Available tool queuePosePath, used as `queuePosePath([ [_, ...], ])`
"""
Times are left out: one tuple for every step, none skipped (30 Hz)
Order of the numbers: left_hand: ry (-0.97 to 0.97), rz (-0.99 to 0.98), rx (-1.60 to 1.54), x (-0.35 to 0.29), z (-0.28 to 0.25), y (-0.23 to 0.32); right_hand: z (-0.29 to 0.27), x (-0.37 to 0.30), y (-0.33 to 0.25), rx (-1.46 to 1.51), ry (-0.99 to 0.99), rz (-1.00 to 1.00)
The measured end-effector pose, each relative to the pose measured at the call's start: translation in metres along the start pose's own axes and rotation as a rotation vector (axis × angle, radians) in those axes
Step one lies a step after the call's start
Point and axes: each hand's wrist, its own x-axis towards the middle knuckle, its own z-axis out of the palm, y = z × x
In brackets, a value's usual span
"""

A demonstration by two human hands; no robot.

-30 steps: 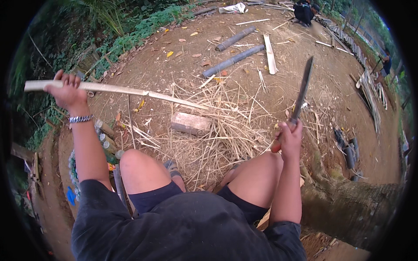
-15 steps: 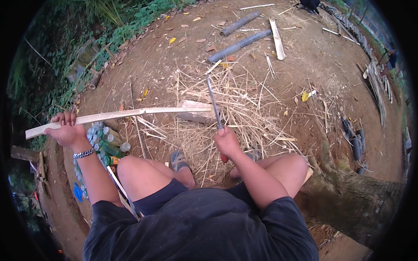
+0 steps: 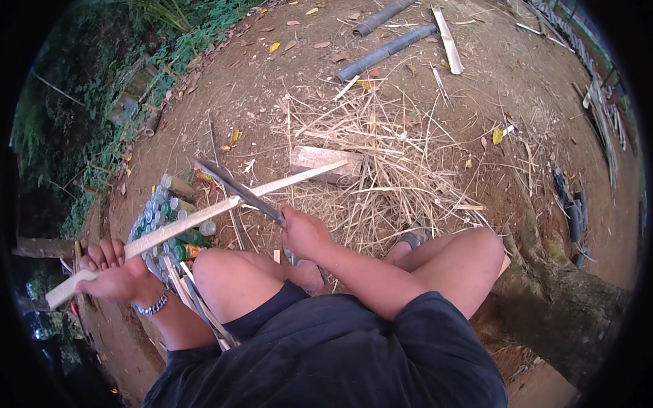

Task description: The person uses a machete to shave and thin down bamboo strips, holding the strip against a wooden block for support while working outdoors.

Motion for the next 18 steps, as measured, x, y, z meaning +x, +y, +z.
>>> queuePosePath([
  [0.045,0.017,0.019,-0.005,0.003,0.001,0.001,0.001,0.005,0.004,0.005,-0.007],
  [0.052,0.01,0.023,-0.004,0.001,0.001,0.0,0.001,0.006,0.009,0.005,-0.016],
  [0.058,0.002,0.026,-0.003,-0.002,0.0,0.0,0.0,0.006,0.016,0.006,-0.024],
  [0.064,-0.006,0.03,-0.003,-0.004,-0.001,0.001,-0.003,0.003,-0.002,-0.018,0.024],
  [0.072,-0.002,0.021,-0.004,-0.004,0.001,0.001,-0.007,-0.005,-0.017,-0.043,0.069],
  [0.08,0.002,0.012,-0.007,-0.003,0.003,0.001,-0.009,-0.011,-0.032,-0.068,0.114],
  [0.087,0.004,0.003,-0.009,-0.001,0.005,-0.001,-0.008,-0.014,-0.021,-0.053,0.087],
  [0.066,0.015,0.006,-0.013,0.001,0.007,-0.004,-0.008,-0.014,-0.015,-0.042,0.066],
  [0.045,0.026,0.01,-0.017,0.002,0.009,-0.006,-0.008,-0.012,-0.008,-0.031,0.045],
  [0.025,0.037,0.013,-0.02,0.003,0.011,-0.006,-0.009,-0.007,-0.03,-0.048,0.077],
  [0.018,0.03,-0.002,-0.022,0.007,0.013,-0.011,-0.01,0.0,-0.057,-0.057,0.106],
  [0.028,0.032,0.003,-0.023,0.009,0.013,-0.013,-0.009,0.011,-0.082,-0.063,0.129],
  [0.034,0.022,-0.006,-0.025,0.014,0.011,-0.002,-0.007,0.042,-0.02,0.018,0.257],
  [0.041,0.016,-0.002,-0.024,0.016,0.01,-0.004,-0.011,0.053,-0.043,0.013,0.279],
  [-0.018,0.006,-0.039,-0.024,0.015,0.011,-0.011,-0.012,0.062,-0.067,0.015,0.3],
  [-0.078,-0.005,-0.076,-0.023,0.011,0.013,-0.017,-0.012,0.068,-0.091,0.019,0.322],
  [-0.138,-0.025,-0.1,-0.024,0.008,0.013,-0.021,-0.009,0.053,-0.026,-0.019,0.345],
  [-0.126,-0.015,-0.096,-0.024,0.009,0.011,-0.023,-0.011,0.032,-0.033,-0.066,0.276],
])
